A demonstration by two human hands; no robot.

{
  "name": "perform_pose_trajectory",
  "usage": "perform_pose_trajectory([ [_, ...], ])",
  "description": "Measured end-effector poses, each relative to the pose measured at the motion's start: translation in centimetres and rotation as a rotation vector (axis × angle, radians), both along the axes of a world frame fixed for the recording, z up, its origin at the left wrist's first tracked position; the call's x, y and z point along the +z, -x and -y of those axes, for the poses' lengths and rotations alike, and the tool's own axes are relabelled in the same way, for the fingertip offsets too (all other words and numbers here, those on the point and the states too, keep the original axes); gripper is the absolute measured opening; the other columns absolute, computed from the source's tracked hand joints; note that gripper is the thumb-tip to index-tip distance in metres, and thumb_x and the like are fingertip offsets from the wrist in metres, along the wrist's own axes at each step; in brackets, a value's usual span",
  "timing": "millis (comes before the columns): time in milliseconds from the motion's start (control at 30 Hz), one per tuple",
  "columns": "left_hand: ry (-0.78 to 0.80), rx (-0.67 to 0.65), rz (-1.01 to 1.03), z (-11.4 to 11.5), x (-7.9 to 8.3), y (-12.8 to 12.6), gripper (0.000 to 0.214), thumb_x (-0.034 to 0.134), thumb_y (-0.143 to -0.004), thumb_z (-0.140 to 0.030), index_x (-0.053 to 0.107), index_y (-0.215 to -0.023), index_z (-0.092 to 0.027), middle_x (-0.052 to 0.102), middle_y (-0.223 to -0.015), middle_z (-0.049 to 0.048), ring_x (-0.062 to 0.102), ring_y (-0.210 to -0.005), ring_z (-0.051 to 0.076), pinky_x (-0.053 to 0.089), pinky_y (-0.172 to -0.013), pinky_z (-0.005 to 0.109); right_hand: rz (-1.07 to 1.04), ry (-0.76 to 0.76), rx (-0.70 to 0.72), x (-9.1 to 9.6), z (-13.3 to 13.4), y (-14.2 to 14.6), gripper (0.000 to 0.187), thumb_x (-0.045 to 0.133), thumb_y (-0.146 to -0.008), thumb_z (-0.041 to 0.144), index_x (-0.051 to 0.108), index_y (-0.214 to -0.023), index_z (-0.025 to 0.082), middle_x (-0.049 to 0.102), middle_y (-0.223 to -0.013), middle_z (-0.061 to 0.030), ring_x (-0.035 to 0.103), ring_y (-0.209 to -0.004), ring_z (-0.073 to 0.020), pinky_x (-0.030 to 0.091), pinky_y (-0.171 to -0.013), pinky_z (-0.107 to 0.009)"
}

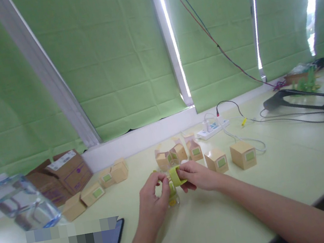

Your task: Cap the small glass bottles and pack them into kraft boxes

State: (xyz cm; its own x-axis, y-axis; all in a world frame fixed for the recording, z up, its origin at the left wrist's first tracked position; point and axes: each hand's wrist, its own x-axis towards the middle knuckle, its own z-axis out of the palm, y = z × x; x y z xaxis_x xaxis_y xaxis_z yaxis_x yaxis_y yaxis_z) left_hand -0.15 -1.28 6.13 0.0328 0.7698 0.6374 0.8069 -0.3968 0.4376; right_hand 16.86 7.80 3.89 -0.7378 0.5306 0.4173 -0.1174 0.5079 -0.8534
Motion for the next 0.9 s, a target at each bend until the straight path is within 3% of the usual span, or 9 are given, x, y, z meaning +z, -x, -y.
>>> perform_pose_trajectory([
  [267,-0.076,0.010,-0.032,0.1,0.0,0.1,0.018,0.049,-0.090,-0.029,0.055,-0.076,-0.020,0.059,-0.074,-0.0012,0.054,-0.072,0.015,0.041,-0.069,0.025,-0.025,0.030,0.042,-0.4,-0.4,-0.2,0.047,0.043,-0.096,0.055,0.052,-0.071,0.016,0.054,-0.056,0.0024,0.045,-0.044,-0.0073,0.034,-0.044,-0.018],
  [400,-0.057,0.058,-0.006,0.1,0.0,0.8,0.020,0.047,-0.091,-0.031,0.053,-0.075,-0.020,0.056,-0.069,-0.0028,0.052,-0.069,0.015,0.041,-0.070,0.026,0.034,0.048,0.037,-0.1,-0.4,-0.4,0.048,0.038,-0.097,0.056,0.057,-0.080,0.016,0.061,-0.064,0.0001,0.045,-0.041,-0.0061,0.035,-0.042,-0.018],
  [533,-0.071,0.137,0.097,-0.1,0.0,1.6,0.024,0.045,-0.093,-0.034,0.052,-0.075,-0.020,0.056,-0.068,-0.0033,0.054,-0.068,0.015,0.041,-0.070,0.026,0.053,0.066,-0.056,-0.3,-0.7,-0.3,0.044,0.038,-0.099,0.050,0.064,-0.096,0.015,0.066,-0.074,-0.0029,0.047,-0.041,-0.0059,0.039,-0.041,-0.018],
  [700,-0.070,0.149,0.150,-0.3,0.0,1.5,0.023,0.047,-0.093,-0.036,0.055,-0.078,-0.020,0.059,-0.071,-0.0025,0.056,-0.070,0.015,0.042,-0.072,0.027,0.047,0.032,-0.209,-0.6,-1.0,-0.2,0.034,0.042,-0.099,0.041,0.065,-0.096,0.016,0.065,-0.076,-0.0019,0.048,-0.041,-0.0052,0.036,-0.038,-0.017],
  [800,-0.050,0.143,0.146,-0.2,-0.1,1.2,0.023,0.047,-0.093,-0.037,0.055,-0.078,-0.020,0.060,-0.072,-0.0024,0.057,-0.070,0.015,0.042,-0.072,0.027,-0.004,0.012,-0.174,-0.4,-0.6,-0.4,0.037,0.040,-0.099,0.046,0.063,-0.111,0.019,0.067,-0.087,-0.0035,0.052,-0.046,-0.0055,0.040,-0.042,-0.017],
  [900,-0.010,0.078,0.132,-0.1,-0.1,1.0,0.023,0.047,-0.094,-0.037,0.056,-0.080,-0.020,0.061,-0.073,-0.0023,0.058,-0.071,0.015,0.042,-0.073,0.027,-0.031,0.034,-0.122,-0.1,0.0,-0.4,0.045,0.050,-0.095,0.050,0.053,-0.130,0.022,0.065,-0.102,-0.0065,0.057,-0.054,-0.0067,0.043,-0.044,-0.018],
])
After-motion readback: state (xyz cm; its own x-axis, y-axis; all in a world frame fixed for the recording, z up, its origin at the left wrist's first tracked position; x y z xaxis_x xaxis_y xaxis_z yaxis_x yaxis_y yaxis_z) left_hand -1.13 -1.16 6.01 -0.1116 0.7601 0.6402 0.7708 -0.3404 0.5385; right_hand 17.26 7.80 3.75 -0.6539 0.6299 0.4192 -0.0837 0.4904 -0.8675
